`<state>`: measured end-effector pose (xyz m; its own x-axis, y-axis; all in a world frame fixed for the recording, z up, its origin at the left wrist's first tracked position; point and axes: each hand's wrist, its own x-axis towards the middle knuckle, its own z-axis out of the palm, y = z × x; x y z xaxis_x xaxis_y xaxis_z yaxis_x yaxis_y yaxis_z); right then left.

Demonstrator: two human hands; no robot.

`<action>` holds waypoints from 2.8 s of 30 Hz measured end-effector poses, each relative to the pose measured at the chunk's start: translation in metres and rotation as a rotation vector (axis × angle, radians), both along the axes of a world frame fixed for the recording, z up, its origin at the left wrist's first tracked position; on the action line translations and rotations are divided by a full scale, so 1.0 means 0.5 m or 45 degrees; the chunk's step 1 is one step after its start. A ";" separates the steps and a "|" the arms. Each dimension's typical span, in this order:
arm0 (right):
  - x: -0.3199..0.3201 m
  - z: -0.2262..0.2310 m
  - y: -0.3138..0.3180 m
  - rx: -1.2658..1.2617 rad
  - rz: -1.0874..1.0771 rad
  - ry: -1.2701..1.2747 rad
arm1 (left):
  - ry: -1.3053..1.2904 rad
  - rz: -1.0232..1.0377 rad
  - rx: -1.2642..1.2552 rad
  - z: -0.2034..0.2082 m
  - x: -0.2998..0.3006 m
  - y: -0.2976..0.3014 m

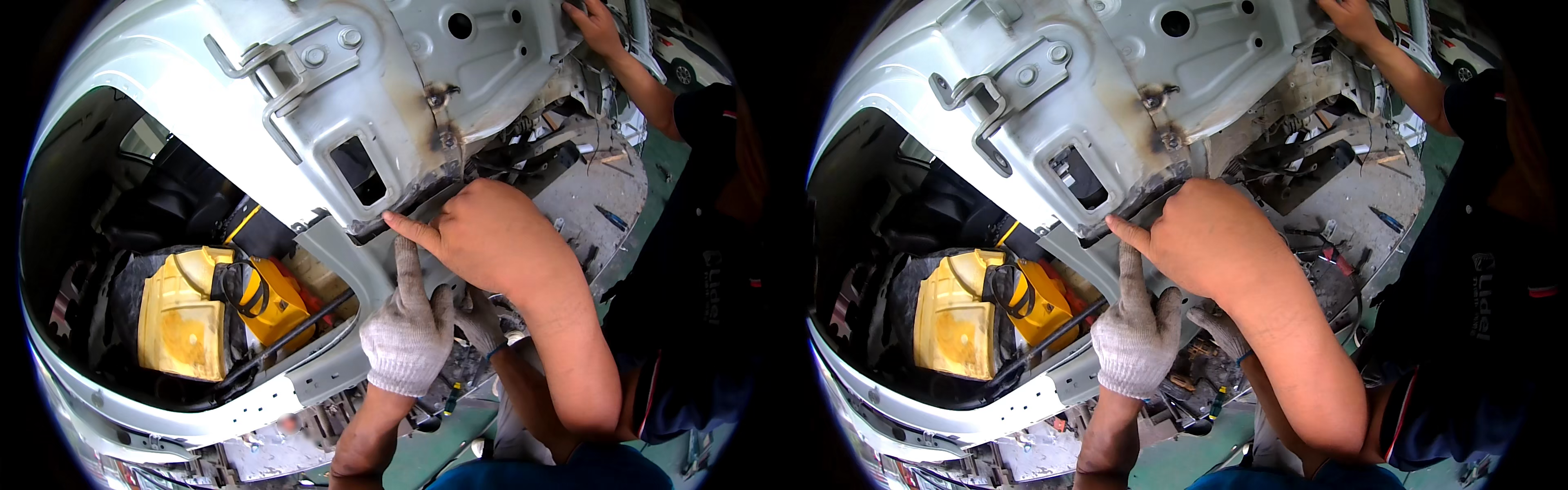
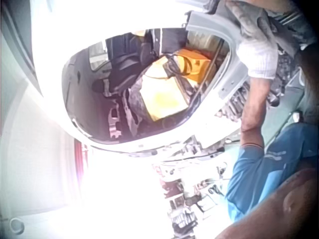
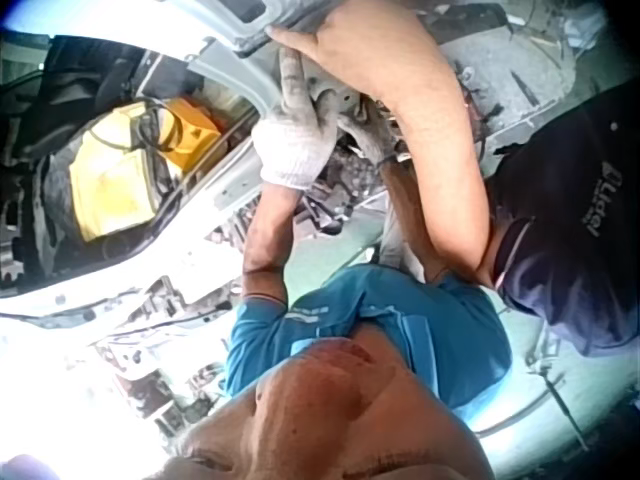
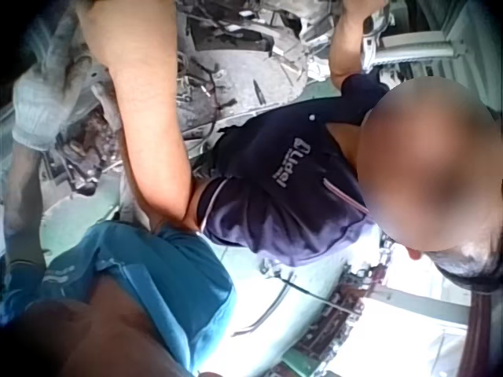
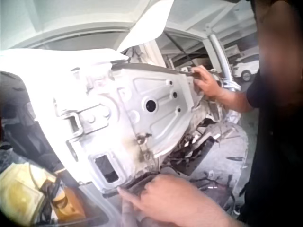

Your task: The person repeatedly positions a metal panel against the front inner structure of a white car, aligning holes and edges, then removes it to reposition. A second person joins to assist with alignment and points to fitment areas. The panel is handled multiple times without being fastened.

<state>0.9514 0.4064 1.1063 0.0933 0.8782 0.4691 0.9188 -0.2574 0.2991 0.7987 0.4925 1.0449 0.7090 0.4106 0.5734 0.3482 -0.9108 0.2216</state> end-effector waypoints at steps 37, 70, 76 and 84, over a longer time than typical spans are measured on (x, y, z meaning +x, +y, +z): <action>0.008 -0.012 0.009 0.190 0.084 0.043 | -0.355 -0.100 -0.111 0.050 -0.013 0.027; -0.052 -0.595 0.104 0.989 0.152 2.294 | -0.836 -0.240 0.092 -0.058 -0.036 0.074; -0.061 -0.565 0.099 1.115 0.385 2.449 | -1.029 -0.069 -0.609 -0.113 -0.021 0.215; -0.064 -0.539 0.090 1.083 0.273 2.372 | -0.986 -0.034 -0.750 -0.170 0.046 0.208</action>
